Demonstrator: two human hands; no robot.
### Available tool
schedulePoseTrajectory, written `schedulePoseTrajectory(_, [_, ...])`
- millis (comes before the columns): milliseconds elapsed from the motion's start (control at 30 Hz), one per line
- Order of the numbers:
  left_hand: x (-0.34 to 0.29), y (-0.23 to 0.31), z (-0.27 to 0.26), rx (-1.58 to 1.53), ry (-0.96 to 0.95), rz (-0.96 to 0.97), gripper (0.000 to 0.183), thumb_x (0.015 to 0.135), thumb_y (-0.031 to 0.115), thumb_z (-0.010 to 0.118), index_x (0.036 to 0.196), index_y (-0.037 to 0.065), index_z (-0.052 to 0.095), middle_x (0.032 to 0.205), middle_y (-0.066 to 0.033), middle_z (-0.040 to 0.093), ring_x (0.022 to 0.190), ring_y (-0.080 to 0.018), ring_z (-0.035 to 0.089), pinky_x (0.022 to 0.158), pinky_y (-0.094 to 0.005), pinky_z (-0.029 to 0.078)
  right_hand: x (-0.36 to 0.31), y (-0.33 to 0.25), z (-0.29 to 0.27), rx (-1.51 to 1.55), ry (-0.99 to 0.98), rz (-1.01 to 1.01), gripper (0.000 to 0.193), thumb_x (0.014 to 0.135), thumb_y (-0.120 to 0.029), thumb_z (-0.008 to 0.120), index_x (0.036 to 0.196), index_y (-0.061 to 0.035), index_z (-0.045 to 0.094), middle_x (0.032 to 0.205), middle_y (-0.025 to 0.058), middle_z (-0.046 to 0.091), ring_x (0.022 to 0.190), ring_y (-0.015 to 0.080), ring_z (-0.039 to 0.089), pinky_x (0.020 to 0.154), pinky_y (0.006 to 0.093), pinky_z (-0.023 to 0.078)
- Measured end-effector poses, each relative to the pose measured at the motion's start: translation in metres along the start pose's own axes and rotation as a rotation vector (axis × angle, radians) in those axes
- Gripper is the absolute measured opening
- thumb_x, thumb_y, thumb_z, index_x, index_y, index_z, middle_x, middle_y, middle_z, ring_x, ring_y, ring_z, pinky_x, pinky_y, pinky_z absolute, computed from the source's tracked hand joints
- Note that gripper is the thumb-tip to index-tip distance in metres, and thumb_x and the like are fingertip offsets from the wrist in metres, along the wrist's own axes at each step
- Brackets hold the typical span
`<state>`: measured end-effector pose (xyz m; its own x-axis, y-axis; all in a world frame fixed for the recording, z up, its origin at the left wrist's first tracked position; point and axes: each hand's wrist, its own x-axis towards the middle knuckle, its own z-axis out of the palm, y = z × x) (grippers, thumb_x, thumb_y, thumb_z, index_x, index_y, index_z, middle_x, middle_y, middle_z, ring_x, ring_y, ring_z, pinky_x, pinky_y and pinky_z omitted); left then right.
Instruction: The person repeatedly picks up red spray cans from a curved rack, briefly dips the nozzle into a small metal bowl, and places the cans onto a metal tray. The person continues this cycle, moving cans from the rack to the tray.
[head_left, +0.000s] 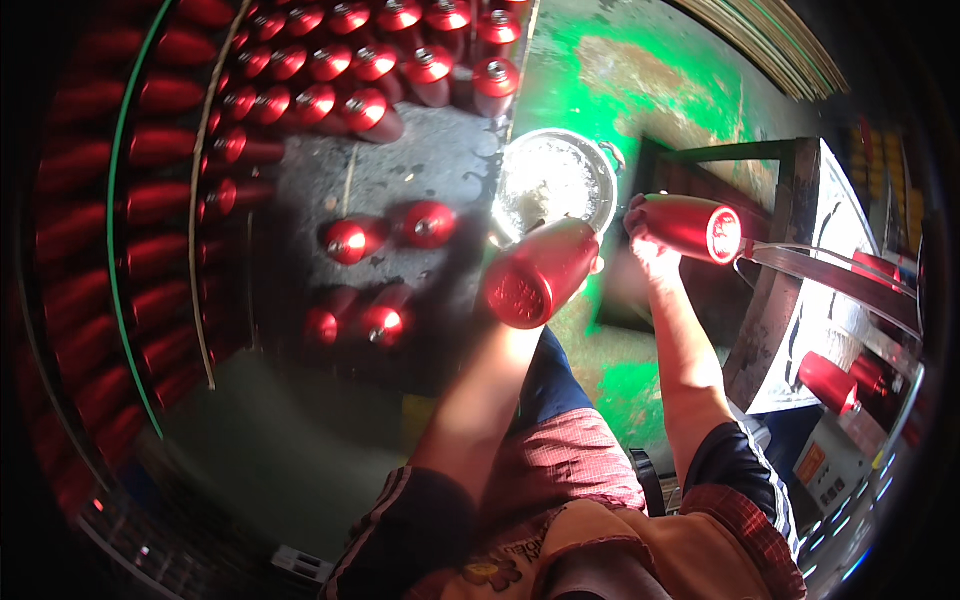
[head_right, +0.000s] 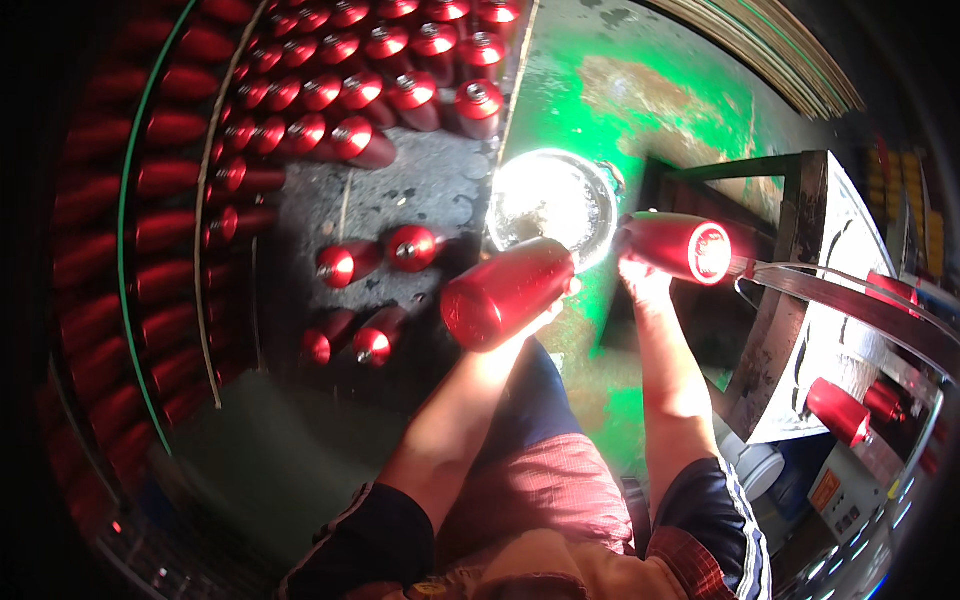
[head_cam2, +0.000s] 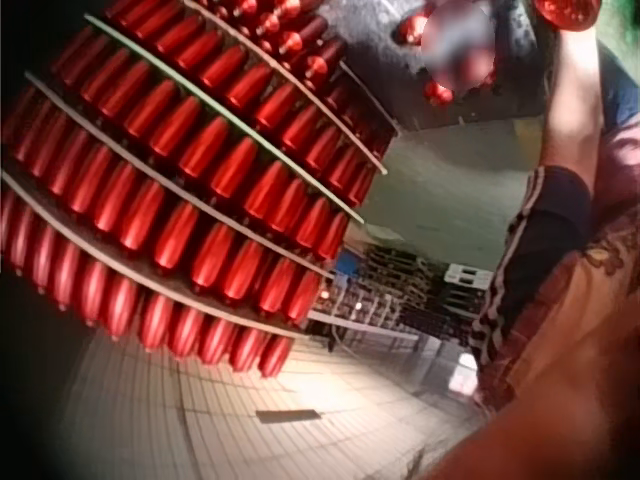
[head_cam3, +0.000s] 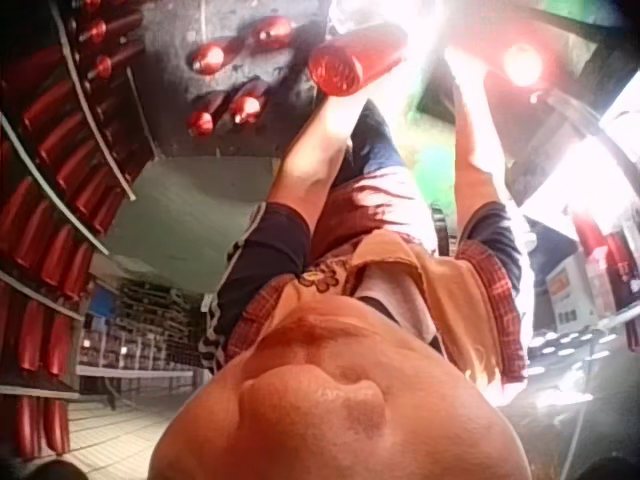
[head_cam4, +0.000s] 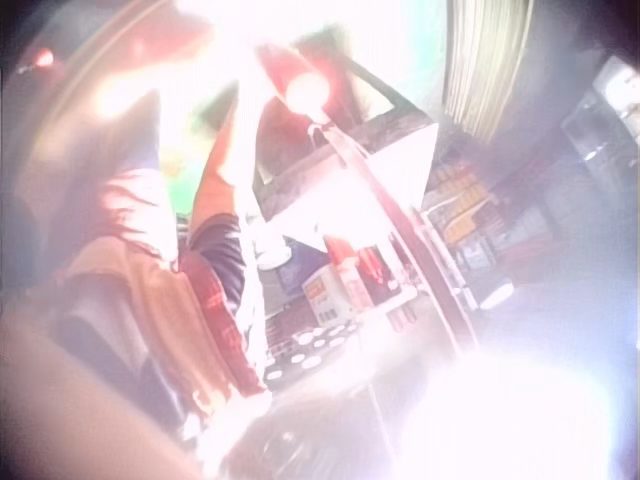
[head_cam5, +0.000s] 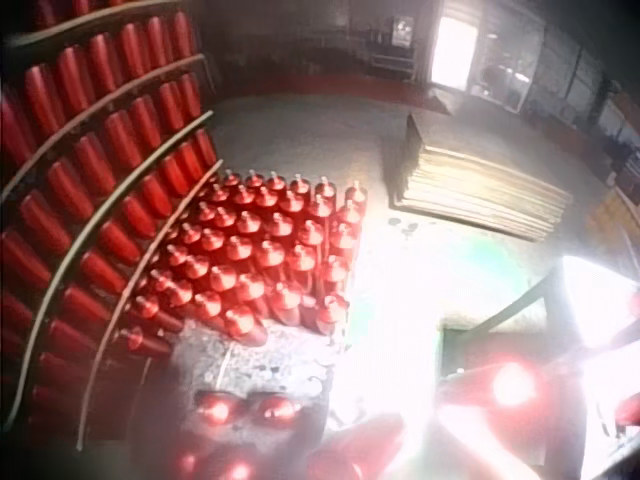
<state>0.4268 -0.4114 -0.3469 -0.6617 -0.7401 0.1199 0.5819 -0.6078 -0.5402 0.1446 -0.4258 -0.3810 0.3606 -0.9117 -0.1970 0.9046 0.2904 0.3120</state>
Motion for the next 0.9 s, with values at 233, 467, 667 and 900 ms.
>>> schedulePoseTrajectory(233, [-0.191,-0.041,0.077,0.412,0.389,0.293,0.056,0.103,0.045,0.039,0.141,0.005,0.045,0.131,-0.0236,0.058,0.115,-0.0414,0.058,0.099,-0.0526,0.049,-0.047,0.12,0.069,-1.049,0.287,-0.041,0.036,0.096,-0.036,0.054,0.122,-0.0124,0.061,0.119,0.0181,0.058,0.109,0.0353,0.059,0.089,0.0471,0.053])
schedulePoseTrajectory(467, [-0.374,-0.04,0.112,1.748,1.216,1.049,0.022,0.082,0.003,0.073,0.103,-0.002,0.073,0.114,-0.0133,0.068,0.107,-0.0222,0.062,0.096,-0.0355,0.049,-0.05,0.271,0.045,-1.951,0.062,-0.036,0.036,0.077,-0.015,0.076,0.113,-0.011,0.072,0.129,0.009,0.06,0.12,0.0264,0.054,0.103,0.0392,0.044])
schedulePoseTrajectory(667, [-0.387,0.008,0.059,2.609,1.561,1.377,0.025,0.072,0.011,0.083,0.096,0.014,0.079,0.126,-0.0073,0.062,0.113,-0.0284,0.057,0.095,-0.0398,0.047,-0.018,0.335,-0.075,-2.551,-0.664,-0.203,0.046,0.064,-0.012,0.08,0.105,-0.0312,0.077,0.132,0.0061,0.052,0.12,0.0357,0.046,0.102,0.0465,0.042])
schedulePoseTrajectory(900, [-0.385,0.021,0.037,2.489,1.645,1.355,0.021,0.074,0.011,0.082,0.094,0.02,0.079,0.134,-0.0085,0.056,0.119,-0.03,0.051,0.097,-0.0392,0.044,-0.021,0.334,-0.096,-2.656,-0.854,-0.091,0.048,0.062,-0.011,0.079,0.105,-0.0327,0.077,0.136,0.0071,0.053,0.127,0.0377,0.044,0.105,0.0511,0.04])
